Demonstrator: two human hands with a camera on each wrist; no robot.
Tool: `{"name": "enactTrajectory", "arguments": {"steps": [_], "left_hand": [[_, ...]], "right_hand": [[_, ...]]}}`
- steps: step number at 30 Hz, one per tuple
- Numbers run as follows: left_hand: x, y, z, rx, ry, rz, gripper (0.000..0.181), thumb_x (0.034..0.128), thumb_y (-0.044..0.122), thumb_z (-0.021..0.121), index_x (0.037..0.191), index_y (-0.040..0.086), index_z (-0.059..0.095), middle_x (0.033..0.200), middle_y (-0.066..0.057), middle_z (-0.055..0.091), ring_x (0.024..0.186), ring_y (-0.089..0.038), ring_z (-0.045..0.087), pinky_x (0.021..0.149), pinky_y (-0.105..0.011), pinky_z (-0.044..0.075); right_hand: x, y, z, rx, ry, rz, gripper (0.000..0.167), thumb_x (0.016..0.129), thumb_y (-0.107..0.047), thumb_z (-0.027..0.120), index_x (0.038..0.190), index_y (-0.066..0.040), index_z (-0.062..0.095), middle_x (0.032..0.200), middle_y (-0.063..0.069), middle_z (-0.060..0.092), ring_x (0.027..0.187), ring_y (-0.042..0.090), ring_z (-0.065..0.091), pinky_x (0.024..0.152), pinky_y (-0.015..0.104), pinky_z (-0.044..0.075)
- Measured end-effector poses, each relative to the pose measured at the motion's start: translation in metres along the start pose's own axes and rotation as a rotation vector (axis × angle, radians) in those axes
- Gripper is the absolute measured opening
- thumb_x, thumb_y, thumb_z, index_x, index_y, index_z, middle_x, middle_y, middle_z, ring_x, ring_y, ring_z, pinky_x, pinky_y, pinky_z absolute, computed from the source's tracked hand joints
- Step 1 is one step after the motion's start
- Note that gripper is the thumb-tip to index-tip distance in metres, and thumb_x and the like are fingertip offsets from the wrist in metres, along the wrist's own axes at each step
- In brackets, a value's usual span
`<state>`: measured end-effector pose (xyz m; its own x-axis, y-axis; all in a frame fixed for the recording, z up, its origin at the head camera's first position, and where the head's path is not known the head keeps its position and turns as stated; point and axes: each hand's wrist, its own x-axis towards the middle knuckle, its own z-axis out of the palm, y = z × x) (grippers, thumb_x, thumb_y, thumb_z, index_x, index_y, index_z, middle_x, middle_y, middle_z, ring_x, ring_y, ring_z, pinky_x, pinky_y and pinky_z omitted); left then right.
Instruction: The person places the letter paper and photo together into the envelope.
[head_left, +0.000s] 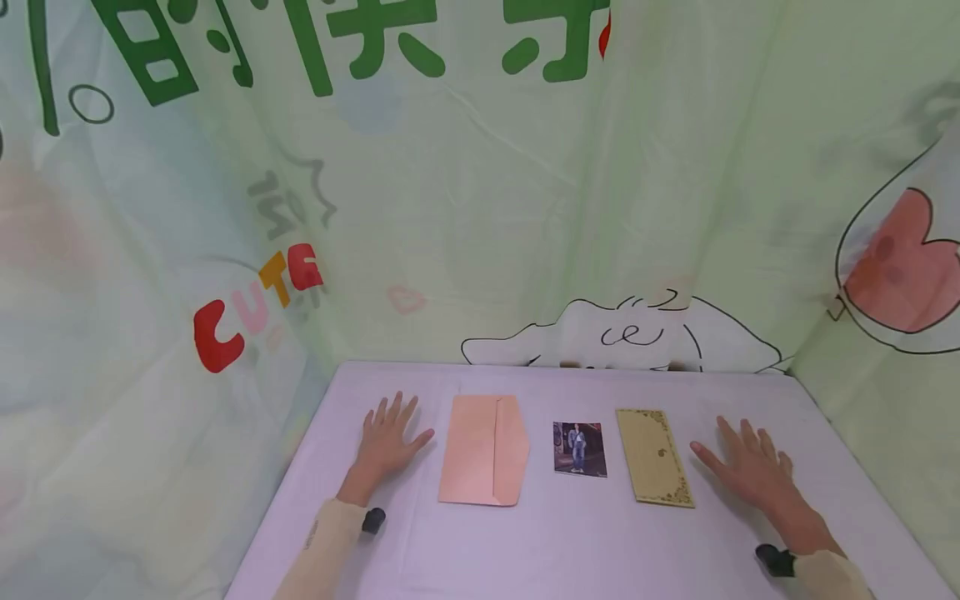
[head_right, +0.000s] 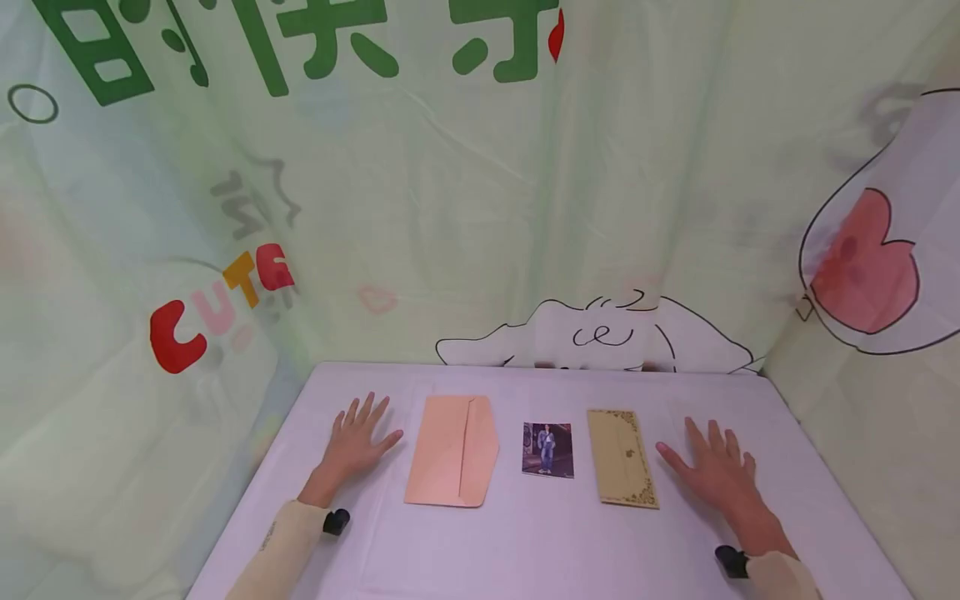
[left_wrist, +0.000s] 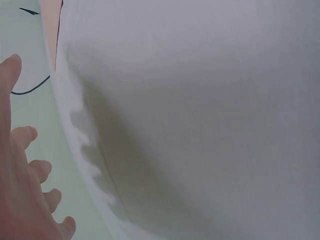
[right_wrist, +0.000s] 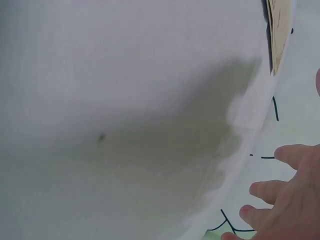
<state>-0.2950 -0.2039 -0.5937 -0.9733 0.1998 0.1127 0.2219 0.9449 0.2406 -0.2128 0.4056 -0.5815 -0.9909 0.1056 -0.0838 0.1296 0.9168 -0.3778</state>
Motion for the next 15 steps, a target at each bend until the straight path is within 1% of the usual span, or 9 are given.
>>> {"name": "enactTrajectory", "arguments": {"steps": [3,7,11,15], "left_hand": [[0.0,0.005,0.002,-0.006,-0.001,0.01,0.082,0.0941,0.066,0.051,0.157,0.017,0.035,0.165,-0.018,0.025,0.151,-0.047,0.021,0.118,-0.067,0.018],[0.001,0.009,0.005,-0.025,0.013,0.033,0.08,0.0937,0.065,0.053,0.155,0.016,0.038,0.164,-0.019,0.028,0.15,-0.048,0.024,0.117,-0.068,0.019],[0.004,0.012,0.009,-0.021,0.006,0.045,0.081,0.0943,0.067,0.049,0.157,0.018,0.035,0.166,-0.016,0.025,0.151,-0.046,0.022,0.118,-0.066,0.018],[0.006,0.018,0.009,-0.015,-0.001,0.06,0.082,0.094,0.069,0.048,0.157,0.018,0.035,0.166,-0.016,0.025,0.151,-0.046,0.023,0.118,-0.066,0.019]], "right_hand": [[0.001,-0.004,0.003,-0.004,-0.002,0.0,0.102,0.096,-0.073,0.036,0.156,0.006,0.011,0.154,0.046,0.002,0.141,0.067,-0.003,0.104,0.082,0.001],[0.001,-0.01,0.006,-0.013,0.002,0.004,0.103,0.096,-0.075,0.035,0.155,0.007,0.012,0.154,0.045,0.002,0.141,0.066,-0.002,0.106,0.082,0.001],[0.001,-0.018,0.007,-0.02,0.017,-0.018,0.101,0.097,-0.073,0.035,0.156,0.006,0.013,0.155,0.044,0.004,0.142,0.066,0.0,0.106,0.081,0.003],[0.001,-0.025,0.007,-0.031,0.036,-0.046,0.098,0.097,-0.071,0.038,0.156,0.005,0.015,0.155,0.044,0.008,0.141,0.067,0.004,0.106,0.081,0.005]]}}
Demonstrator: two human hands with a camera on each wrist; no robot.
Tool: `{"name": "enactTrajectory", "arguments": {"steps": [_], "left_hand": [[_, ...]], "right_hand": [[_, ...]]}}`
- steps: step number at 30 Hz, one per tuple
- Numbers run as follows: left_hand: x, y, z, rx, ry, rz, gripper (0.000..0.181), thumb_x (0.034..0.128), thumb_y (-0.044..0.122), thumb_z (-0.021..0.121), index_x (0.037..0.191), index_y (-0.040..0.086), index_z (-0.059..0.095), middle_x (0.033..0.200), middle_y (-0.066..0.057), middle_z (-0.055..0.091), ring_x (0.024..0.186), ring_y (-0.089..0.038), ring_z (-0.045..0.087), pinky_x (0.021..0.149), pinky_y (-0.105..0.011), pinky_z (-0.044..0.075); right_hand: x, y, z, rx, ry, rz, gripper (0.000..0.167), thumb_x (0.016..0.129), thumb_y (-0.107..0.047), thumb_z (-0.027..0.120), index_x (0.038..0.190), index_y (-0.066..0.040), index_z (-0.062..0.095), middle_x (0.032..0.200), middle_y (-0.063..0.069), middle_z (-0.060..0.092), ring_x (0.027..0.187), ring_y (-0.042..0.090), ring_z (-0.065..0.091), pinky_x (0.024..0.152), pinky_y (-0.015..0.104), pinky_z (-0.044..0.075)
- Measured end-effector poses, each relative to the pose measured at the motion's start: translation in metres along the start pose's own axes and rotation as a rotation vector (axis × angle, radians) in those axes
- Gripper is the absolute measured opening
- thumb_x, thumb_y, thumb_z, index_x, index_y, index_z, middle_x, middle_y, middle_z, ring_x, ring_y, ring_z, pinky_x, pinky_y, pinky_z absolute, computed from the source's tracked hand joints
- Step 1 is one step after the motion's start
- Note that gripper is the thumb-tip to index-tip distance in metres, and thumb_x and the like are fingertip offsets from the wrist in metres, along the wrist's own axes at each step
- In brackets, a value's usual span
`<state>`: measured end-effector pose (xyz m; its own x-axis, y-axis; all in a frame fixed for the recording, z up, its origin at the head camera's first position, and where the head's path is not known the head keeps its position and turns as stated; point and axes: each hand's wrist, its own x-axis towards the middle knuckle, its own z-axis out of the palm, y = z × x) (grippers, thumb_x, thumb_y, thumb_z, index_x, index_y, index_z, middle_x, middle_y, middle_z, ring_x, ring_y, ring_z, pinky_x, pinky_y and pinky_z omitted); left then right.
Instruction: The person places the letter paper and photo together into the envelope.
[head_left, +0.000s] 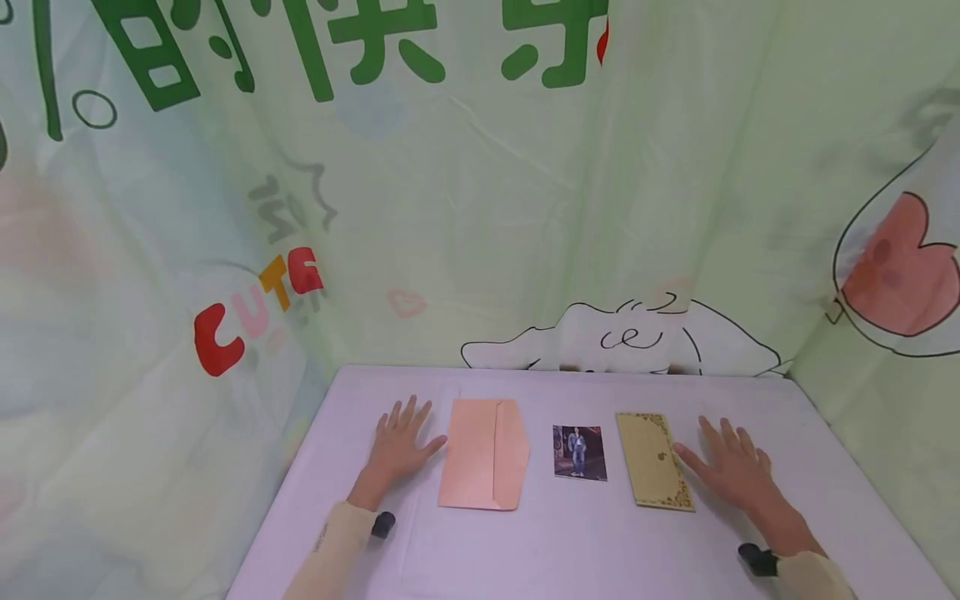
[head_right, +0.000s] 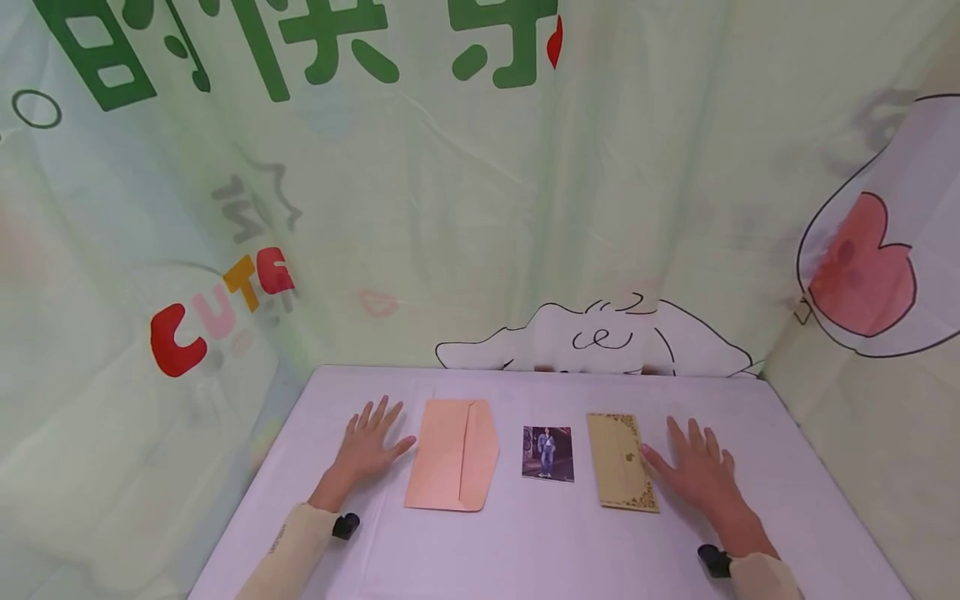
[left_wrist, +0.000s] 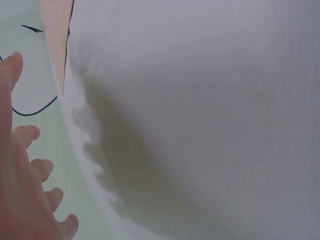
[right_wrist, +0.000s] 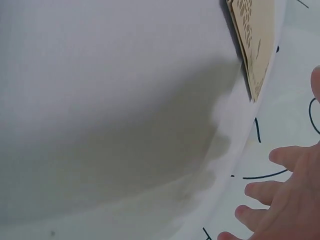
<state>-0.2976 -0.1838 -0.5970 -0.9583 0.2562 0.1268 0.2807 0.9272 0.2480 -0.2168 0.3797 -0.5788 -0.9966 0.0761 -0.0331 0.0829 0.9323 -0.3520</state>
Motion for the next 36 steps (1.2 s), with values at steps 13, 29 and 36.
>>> {"name": "enactTrajectory", "arguments": {"steps": [13,29,36], "left_hand": [[-0.006,0.013,0.007,0.001,-0.029,-0.003,0.083,0.0935,0.071,0.047,0.157,0.02,0.034,0.166,-0.015,0.025,0.152,-0.045,0.023,0.118,-0.065,0.02],[0.003,0.039,0.007,-0.04,-0.043,0.087,0.08,0.0953,0.065,0.049,0.158,0.018,0.033,0.166,-0.017,0.024,0.151,-0.046,0.022,0.118,-0.065,0.021],[0.004,0.047,0.008,-0.007,-0.065,0.094,0.082,0.0959,0.069,0.043,0.158,0.017,0.032,0.167,-0.015,0.022,0.152,-0.045,0.023,0.118,-0.064,0.023]], "right_hand": [[-0.001,-0.018,0.015,0.006,-0.024,-0.03,0.097,0.098,-0.07,0.039,0.153,0.009,0.022,0.153,0.047,0.011,0.138,0.069,0.008,0.104,0.082,0.01],[0.006,-0.053,0.024,0.03,0.019,-0.09,0.097,0.097,-0.069,0.044,0.154,0.007,0.025,0.155,0.045,0.014,0.14,0.067,0.012,0.107,0.08,0.012],[0.005,-0.073,0.028,0.045,0.012,-0.121,0.097,0.096,-0.069,0.045,0.153,0.007,0.027,0.156,0.043,0.015,0.141,0.065,0.012,0.109,0.078,0.012]]}}
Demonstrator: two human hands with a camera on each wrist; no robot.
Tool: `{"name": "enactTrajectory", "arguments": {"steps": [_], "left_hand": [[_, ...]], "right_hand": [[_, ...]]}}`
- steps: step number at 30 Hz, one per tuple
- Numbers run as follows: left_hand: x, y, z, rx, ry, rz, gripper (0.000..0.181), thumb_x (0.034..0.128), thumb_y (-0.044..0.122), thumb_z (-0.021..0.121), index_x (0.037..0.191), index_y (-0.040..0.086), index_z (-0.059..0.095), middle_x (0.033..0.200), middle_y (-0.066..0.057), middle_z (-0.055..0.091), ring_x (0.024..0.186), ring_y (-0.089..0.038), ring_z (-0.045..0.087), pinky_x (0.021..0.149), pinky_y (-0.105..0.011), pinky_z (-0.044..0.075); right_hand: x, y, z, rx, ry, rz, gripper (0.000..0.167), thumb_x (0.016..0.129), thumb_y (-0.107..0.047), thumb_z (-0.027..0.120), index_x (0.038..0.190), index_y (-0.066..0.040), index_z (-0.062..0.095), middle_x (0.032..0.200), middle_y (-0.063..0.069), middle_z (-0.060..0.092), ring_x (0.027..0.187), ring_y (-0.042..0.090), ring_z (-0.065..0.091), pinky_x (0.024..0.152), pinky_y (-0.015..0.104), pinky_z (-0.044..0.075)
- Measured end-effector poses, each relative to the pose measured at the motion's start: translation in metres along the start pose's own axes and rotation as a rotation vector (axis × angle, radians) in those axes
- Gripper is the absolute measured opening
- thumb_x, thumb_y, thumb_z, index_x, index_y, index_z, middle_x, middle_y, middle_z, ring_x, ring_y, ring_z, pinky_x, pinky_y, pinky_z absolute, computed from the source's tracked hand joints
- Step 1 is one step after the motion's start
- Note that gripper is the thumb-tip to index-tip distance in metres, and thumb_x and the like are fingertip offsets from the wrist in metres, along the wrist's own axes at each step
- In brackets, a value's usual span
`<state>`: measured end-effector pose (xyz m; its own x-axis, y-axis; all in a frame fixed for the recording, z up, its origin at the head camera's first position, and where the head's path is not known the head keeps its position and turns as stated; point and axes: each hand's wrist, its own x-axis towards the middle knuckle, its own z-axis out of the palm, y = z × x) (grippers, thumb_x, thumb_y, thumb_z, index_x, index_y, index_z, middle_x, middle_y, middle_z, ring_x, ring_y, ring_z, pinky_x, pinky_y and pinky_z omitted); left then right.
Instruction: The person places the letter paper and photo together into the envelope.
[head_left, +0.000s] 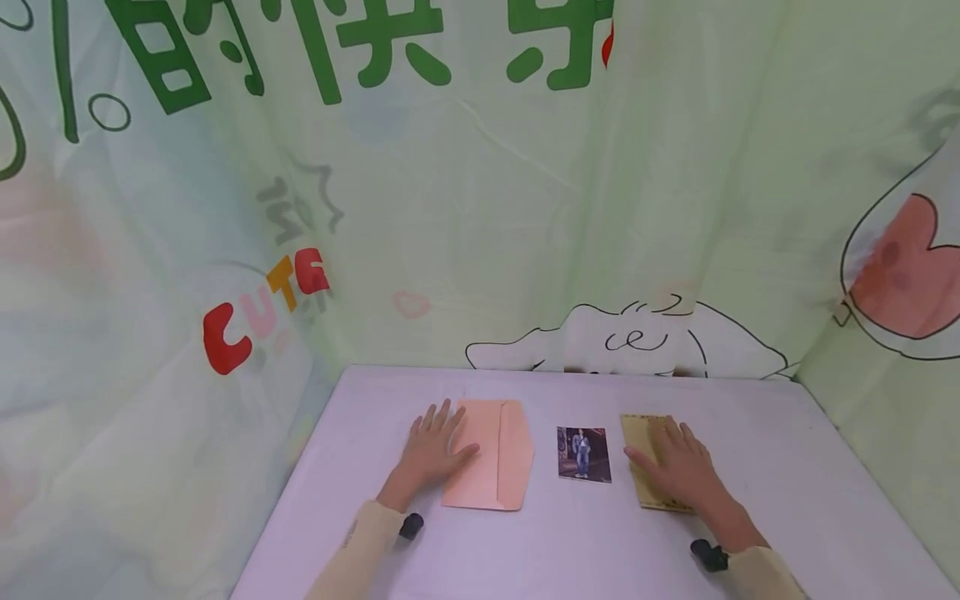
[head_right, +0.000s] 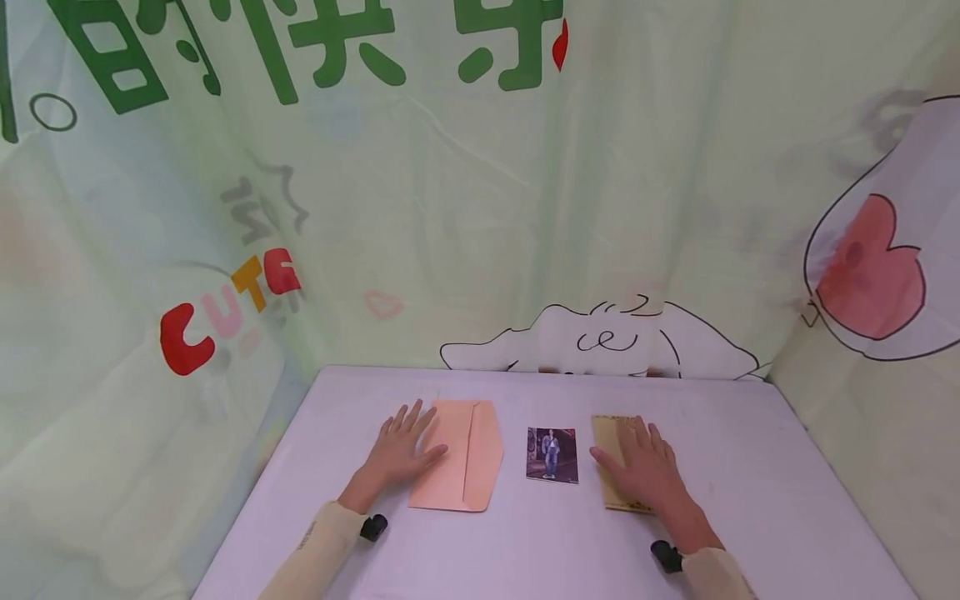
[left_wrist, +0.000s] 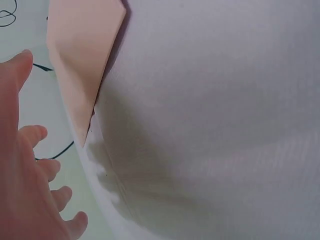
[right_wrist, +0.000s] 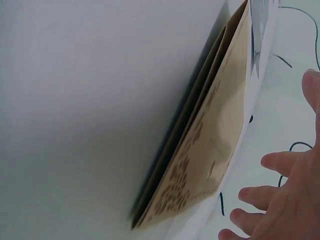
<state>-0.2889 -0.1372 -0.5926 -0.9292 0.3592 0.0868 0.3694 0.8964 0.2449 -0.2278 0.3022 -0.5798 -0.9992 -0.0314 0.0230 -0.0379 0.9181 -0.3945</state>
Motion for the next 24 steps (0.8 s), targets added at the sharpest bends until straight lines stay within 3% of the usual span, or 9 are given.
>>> {"name": "enactTrajectory", "arguments": {"steps": [5,12,24], "left_hand": [[0.0,0.003,0.003,0.048,-0.041,-0.018,0.082,0.0966,0.071,0.037,0.16,0.018,0.028,0.168,-0.013,0.019,0.153,-0.042,0.022,0.119,-0.062,0.023],[0.001,0.007,0.002,0.014,-0.069,-0.035,0.083,0.0965,0.068,0.042,0.16,0.017,0.026,0.168,-0.015,0.02,0.152,-0.044,0.023,0.119,-0.063,0.022],[0.002,0.013,0.002,0.036,-0.074,0.006,0.082,0.098,0.068,0.038,0.159,0.015,0.029,0.168,-0.015,0.02,0.153,-0.042,0.022,0.119,-0.057,0.027]], "right_hand": [[0.002,-0.016,0.004,-0.011,0.007,-0.024,0.096,0.096,-0.069,0.046,0.153,0.006,0.028,0.157,0.039,0.017,0.143,0.061,0.014,0.111,0.075,0.014],[0.006,-0.034,0.01,0.016,0.004,-0.071,0.093,0.097,-0.066,0.048,0.154,0.004,0.028,0.157,0.041,0.017,0.144,0.062,0.013,0.111,0.077,0.013],[0.015,-0.061,0.017,-0.02,-0.022,-0.099,0.086,0.098,-0.059,0.051,0.155,0.002,0.03,0.16,0.037,0.019,0.147,0.057,0.017,0.115,0.073,0.014]]}}
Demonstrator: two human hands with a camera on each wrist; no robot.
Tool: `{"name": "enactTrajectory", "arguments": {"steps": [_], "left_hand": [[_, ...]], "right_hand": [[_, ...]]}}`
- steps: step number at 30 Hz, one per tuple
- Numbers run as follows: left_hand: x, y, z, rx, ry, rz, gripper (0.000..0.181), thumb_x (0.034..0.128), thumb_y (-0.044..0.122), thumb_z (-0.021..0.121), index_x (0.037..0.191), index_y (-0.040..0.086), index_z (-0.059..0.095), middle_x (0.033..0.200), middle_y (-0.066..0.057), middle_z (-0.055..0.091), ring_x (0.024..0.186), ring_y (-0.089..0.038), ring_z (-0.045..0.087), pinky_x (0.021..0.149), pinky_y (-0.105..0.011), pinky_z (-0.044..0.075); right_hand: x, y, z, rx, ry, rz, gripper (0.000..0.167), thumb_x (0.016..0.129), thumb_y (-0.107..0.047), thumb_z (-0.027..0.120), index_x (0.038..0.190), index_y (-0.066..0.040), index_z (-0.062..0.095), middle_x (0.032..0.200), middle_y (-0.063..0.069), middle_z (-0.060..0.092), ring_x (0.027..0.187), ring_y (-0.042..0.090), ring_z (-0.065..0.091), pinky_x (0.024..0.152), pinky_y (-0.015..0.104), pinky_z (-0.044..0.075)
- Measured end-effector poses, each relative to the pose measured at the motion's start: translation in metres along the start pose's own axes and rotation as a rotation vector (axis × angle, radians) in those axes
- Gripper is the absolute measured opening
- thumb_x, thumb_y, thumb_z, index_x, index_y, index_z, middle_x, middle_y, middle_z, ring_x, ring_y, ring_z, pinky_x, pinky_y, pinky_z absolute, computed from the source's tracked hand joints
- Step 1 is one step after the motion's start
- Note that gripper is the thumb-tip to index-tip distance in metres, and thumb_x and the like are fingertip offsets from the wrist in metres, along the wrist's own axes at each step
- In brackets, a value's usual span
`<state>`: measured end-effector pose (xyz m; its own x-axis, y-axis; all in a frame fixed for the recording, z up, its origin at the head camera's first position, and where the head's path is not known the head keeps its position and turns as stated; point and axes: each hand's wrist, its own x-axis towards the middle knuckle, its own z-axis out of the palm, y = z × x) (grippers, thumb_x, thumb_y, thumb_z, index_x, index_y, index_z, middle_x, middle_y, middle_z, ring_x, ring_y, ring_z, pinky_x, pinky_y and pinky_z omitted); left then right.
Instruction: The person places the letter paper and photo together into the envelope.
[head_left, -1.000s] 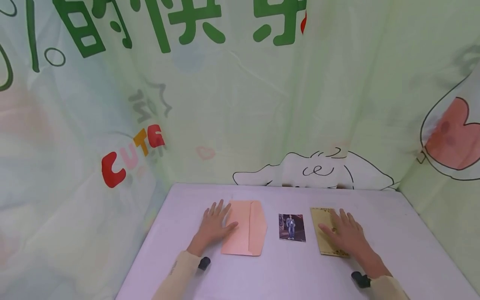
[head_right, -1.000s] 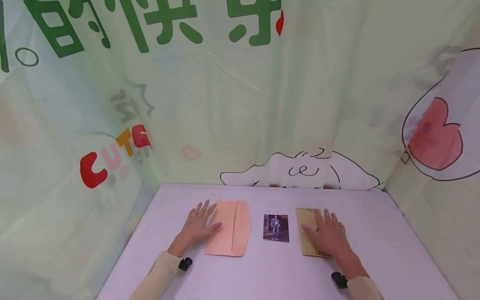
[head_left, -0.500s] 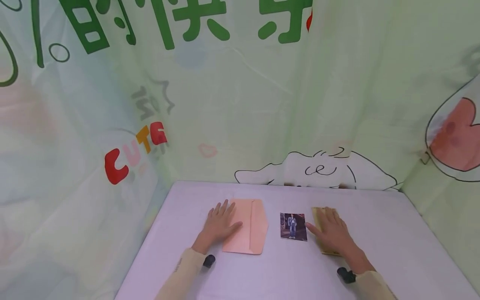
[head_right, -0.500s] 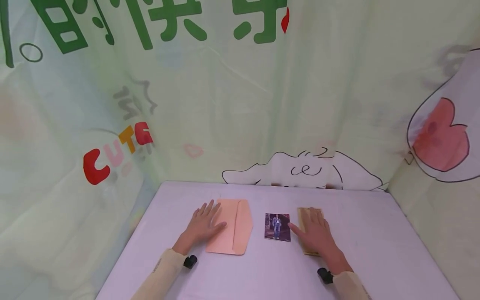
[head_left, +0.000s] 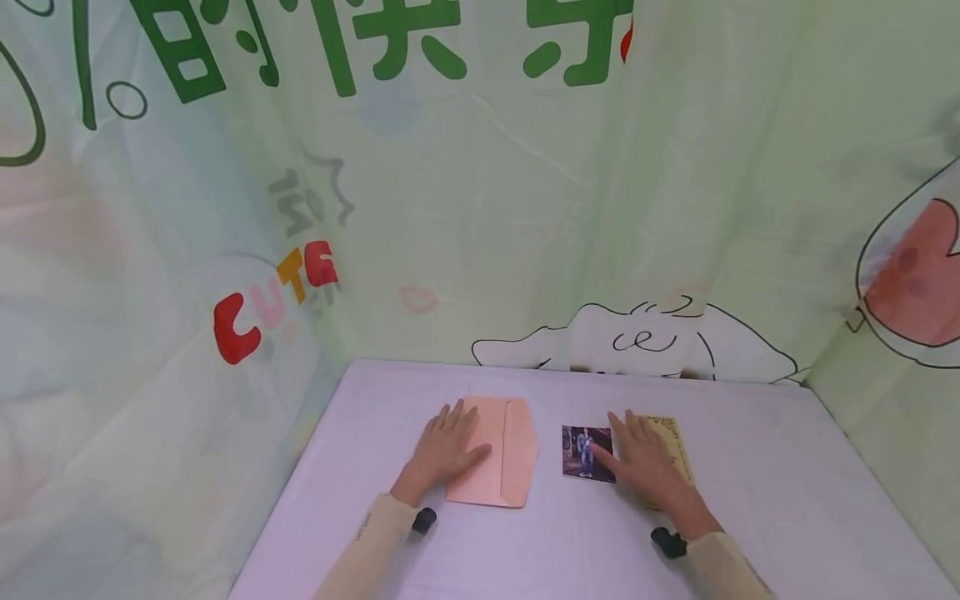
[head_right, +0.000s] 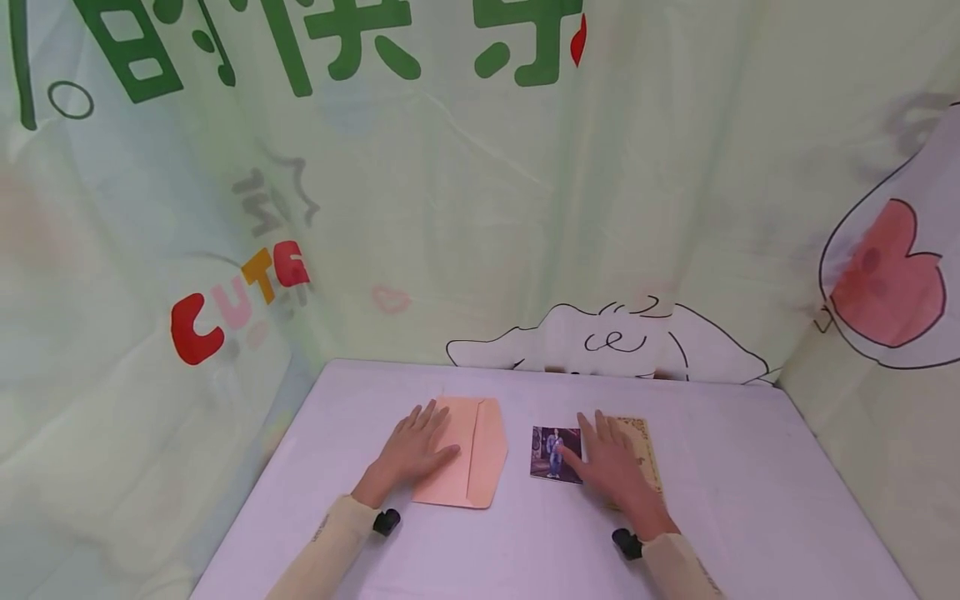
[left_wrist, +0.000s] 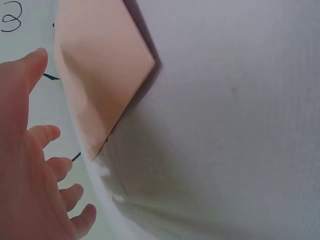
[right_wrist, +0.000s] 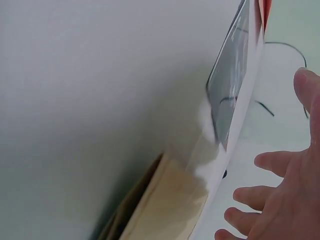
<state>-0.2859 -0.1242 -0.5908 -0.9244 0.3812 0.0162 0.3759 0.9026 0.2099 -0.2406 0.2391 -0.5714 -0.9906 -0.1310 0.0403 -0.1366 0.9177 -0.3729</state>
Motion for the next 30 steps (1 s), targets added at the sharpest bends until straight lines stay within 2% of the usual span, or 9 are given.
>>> {"name": "enactTrajectory", "arguments": {"steps": [6,17,22,30], "left_hand": [[0.001,0.005,-0.001,-0.001,-0.01,0.015,0.083,0.0972,0.069,0.038,0.159,0.015,0.03,0.167,-0.016,0.02,0.153,-0.043,0.022,0.119,-0.059,0.027],[0.004,0.009,0.007,-0.011,-0.019,0.004,0.082,0.0965,0.069,0.04,0.159,0.017,0.03,0.168,-0.014,0.019,0.153,-0.043,0.021,0.119,-0.059,0.026],[0.004,0.011,0.01,-0.029,-0.012,0.013,0.082,0.0958,0.069,0.042,0.159,0.017,0.03,0.168,-0.014,0.02,0.153,-0.042,0.021,0.119,-0.059,0.026],[0.004,0.022,0.009,-0.038,-0.007,0.041,0.08,0.0965,0.067,0.043,0.159,0.018,0.031,0.167,-0.014,0.022,0.153,-0.041,0.022,0.118,-0.058,0.029]], "right_hand": [[0.007,-0.014,0.004,0.0,-0.027,0.005,0.086,0.097,-0.06,0.052,0.156,-0.001,0.03,0.161,0.034,0.019,0.148,0.056,0.015,0.116,0.071,0.014],[0.016,-0.035,0.014,0.008,-0.039,-0.039,0.089,0.096,-0.066,0.049,0.154,-0.001,0.034,0.16,0.033,0.024,0.148,0.054,0.019,0.118,0.068,0.016],[0.02,-0.05,0.019,0.008,-0.065,-0.063,0.089,0.094,-0.065,0.053,0.153,-0.001,0.037,0.16,0.032,0.026,0.149,0.052,0.023,0.119,0.066,0.018],[0.023,-0.081,0.032,-0.005,-0.087,-0.217,0.082,0.094,-0.053,0.062,0.149,0.003,0.041,0.157,0.03,0.035,0.146,0.048,0.032,0.117,0.064,0.025]]}}
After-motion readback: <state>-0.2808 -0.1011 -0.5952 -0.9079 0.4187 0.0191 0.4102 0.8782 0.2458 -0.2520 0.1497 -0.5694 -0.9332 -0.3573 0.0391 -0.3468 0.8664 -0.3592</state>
